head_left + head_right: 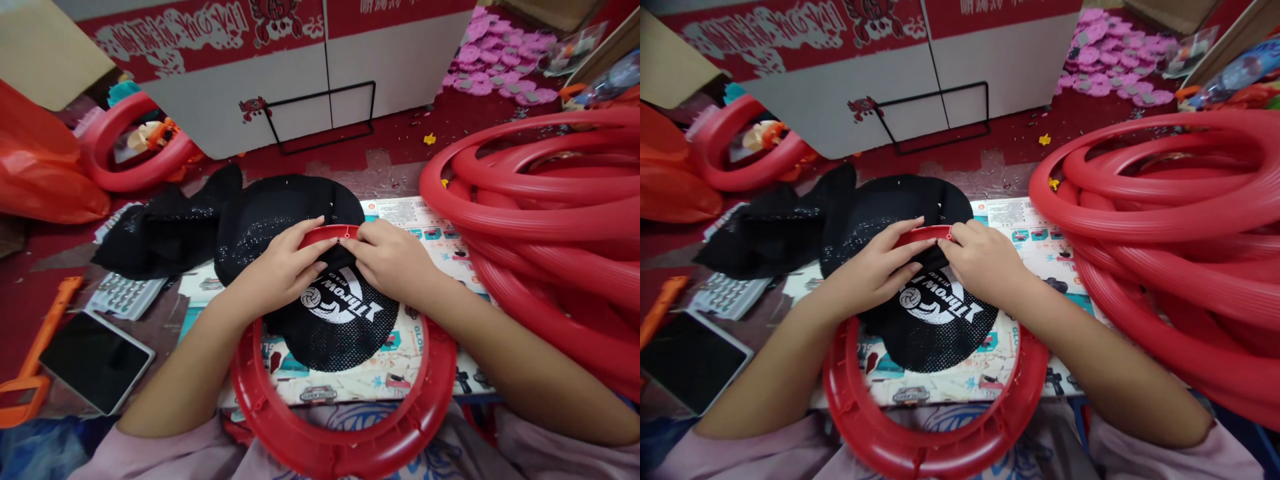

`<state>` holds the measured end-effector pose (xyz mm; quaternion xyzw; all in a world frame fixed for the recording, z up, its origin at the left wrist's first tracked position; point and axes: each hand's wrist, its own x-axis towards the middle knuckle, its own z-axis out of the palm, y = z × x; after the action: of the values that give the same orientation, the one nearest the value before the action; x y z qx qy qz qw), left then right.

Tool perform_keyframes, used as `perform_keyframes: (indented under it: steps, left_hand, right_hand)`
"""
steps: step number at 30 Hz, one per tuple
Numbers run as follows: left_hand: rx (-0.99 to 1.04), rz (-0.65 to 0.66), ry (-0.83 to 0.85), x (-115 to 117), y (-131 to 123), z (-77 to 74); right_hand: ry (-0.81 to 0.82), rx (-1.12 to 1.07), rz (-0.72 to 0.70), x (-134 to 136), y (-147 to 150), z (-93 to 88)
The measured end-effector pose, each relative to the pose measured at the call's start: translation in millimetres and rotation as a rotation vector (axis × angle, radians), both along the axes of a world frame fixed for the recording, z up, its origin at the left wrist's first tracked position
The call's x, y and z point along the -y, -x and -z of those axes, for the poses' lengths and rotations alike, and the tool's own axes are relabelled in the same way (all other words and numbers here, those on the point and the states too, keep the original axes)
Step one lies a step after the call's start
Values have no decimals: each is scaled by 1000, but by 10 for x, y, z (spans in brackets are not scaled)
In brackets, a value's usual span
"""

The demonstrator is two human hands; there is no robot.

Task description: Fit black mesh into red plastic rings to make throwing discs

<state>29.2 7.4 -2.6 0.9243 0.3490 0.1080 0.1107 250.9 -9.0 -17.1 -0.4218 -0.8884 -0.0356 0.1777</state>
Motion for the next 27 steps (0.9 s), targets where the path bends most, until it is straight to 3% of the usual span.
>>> perform_keyframes:
  steps: [14, 20, 27]
  left_hand:
    - [-98, 18, -83, -24, 18, 63]
    - [-107, -9, -74, -19, 3, 84]
    - [-4, -76, 60, -1, 27, 3]
  right_hand:
    - [-99, 39, 13, -14, 38, 60]
    - [-147, 125, 14, 6, 63, 8]
    - [-11, 93, 1, 99, 67, -23]
